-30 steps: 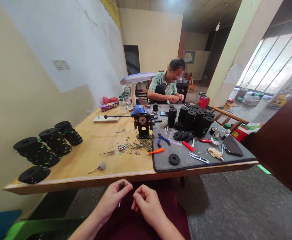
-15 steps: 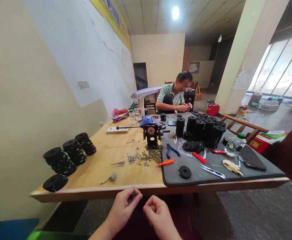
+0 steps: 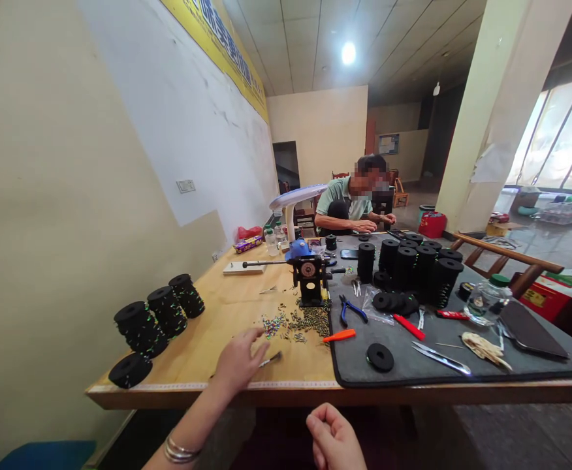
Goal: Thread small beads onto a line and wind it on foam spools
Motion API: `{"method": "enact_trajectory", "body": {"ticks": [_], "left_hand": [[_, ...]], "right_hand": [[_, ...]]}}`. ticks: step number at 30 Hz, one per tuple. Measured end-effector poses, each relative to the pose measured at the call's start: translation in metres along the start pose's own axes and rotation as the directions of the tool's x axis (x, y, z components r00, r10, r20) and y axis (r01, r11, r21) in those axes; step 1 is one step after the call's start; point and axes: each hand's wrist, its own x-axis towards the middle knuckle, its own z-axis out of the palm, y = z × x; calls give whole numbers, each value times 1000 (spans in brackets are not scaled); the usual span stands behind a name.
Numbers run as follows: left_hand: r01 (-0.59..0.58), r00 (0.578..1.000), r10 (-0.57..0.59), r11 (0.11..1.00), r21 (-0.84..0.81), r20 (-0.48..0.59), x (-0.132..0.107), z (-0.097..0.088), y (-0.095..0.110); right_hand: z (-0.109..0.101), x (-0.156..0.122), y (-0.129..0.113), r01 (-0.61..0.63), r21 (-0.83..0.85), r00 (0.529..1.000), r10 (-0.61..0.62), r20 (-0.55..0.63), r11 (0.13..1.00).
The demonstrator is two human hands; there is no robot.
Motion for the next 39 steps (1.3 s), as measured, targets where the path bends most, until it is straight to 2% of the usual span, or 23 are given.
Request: {"method": "enact_trajectory", "body": {"ticks": [3, 7, 10, 13, 16, 19, 20, 21, 22, 24, 26, 28, 31, 35, 39], "left_hand": [[63, 998, -64, 998, 25, 7, 19, -8, -18], [124, 991, -124, 992, 5, 52, 41, -7, -35], [123, 992, -122, 989, -76, 21, 47, -14, -37], [87, 994, -98, 975, -206, -45, 44, -30, -33], [51, 996, -75, 934, -354, -56, 27, -40, -20], [64, 997, -36, 840, -538, 62, -9, -31, 6], [133, 985, -13, 703, -698, 174, -24, -24, 16], [216, 964, 3, 571, -792, 266, -40, -16, 26], [297, 937, 22, 476, -828, 349, -55, -7, 35], [396, 904, 11, 359, -845, 428, -80, 9, 50], [444, 889, -29, 299, -845, 457, -96, 22, 60], [464, 883, -68, 277, -841, 465, -104, 30, 64], [472, 879, -94, 296, -830, 467, -107, 38, 66], [467, 882, -101, 328, -821, 461, -109, 42, 66], [467, 882, -108, 314, -826, 458, -112, 41, 67]], "right_hand": [[6, -4, -8, -41, -2, 999, 41, 7, 999], [11, -8, -14, -49, -20, 998, 49, 30, 999], [10, -10, -13, -5, -11, 999, 5, 54, 1000], [10, -12, -12, 14, -3, 999, -14, 38, 1000], [12, -15, -14, 1, -14, 1000, -1, -3, 1000], [16, -19, -18, 6, -43, 999, -7, -36, 999], [18, -21, -19, 10, -53, 999, -12, -43, 999], [19, -23, -20, 16, -61, 999, -19, -49, 998], [20, -24, -21, 23, -70, 998, -27, -51, 997], [22, -27, -22, 44, -95, 998, -49, -49, 995], [25, -29, -23, 62, -132, 996, -69, -53, 989], [27, -30, -23, 66, -175, 995, -78, -61, 982], [31, -31, -23, 66, -229, 994, -83, -65, 971], [31, -29, -20, 67, -255, 993, -89, -77, 965], [28, -27, -15, 83, -270, 992, -107, -74, 959]]}}
